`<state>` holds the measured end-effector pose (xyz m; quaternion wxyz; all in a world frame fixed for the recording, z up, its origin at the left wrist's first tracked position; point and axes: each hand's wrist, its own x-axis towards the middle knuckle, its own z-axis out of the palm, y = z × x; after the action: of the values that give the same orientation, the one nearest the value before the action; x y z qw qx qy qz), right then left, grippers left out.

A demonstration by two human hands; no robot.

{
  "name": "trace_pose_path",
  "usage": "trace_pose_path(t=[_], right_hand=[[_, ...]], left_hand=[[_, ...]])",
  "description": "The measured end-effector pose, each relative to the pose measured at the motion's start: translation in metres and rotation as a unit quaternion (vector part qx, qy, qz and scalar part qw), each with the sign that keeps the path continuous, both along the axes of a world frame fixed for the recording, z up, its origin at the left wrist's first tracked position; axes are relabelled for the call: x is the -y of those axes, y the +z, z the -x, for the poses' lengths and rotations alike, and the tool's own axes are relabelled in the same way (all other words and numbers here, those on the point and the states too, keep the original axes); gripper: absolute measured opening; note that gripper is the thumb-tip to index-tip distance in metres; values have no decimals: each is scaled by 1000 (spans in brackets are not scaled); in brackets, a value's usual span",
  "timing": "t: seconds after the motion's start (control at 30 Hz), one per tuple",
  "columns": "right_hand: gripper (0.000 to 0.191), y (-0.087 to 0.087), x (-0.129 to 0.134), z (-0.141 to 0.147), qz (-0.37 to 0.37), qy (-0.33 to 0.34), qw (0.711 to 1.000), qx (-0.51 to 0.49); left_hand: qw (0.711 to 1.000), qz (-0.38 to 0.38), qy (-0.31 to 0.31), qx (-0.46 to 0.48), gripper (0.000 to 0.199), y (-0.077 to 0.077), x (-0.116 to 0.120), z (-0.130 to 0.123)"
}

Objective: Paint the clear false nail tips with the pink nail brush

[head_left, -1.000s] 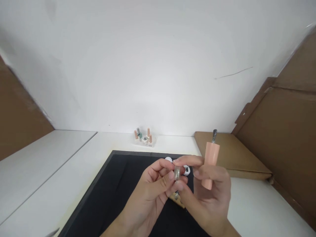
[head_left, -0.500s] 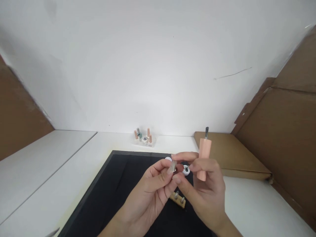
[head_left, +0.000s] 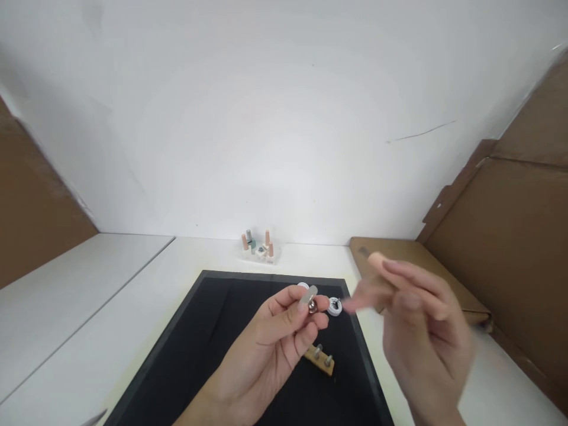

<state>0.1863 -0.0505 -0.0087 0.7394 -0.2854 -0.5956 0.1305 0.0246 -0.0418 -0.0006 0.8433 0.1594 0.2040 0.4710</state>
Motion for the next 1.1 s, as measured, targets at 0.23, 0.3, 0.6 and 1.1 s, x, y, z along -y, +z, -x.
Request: trace_pose_path(t=[0.23,0.3,0.6,1.1], right_hand=[[24,2,16,-27,-40,-50,997,43],[23,4,18,-29,-55,-38,996,64],[26,21,15,-12,-66,3,984,167],[24,25,13,-10,-74,9,979,188]], left_hand=[[999,-24,-29,-8,14,0,-3,-4],[999,-32,-36,-14,13,1,-4,-5],[995,-76,-60,-22,11,0,-3,-6],[993,-92,-73,0,9,-1,-2,-6]])
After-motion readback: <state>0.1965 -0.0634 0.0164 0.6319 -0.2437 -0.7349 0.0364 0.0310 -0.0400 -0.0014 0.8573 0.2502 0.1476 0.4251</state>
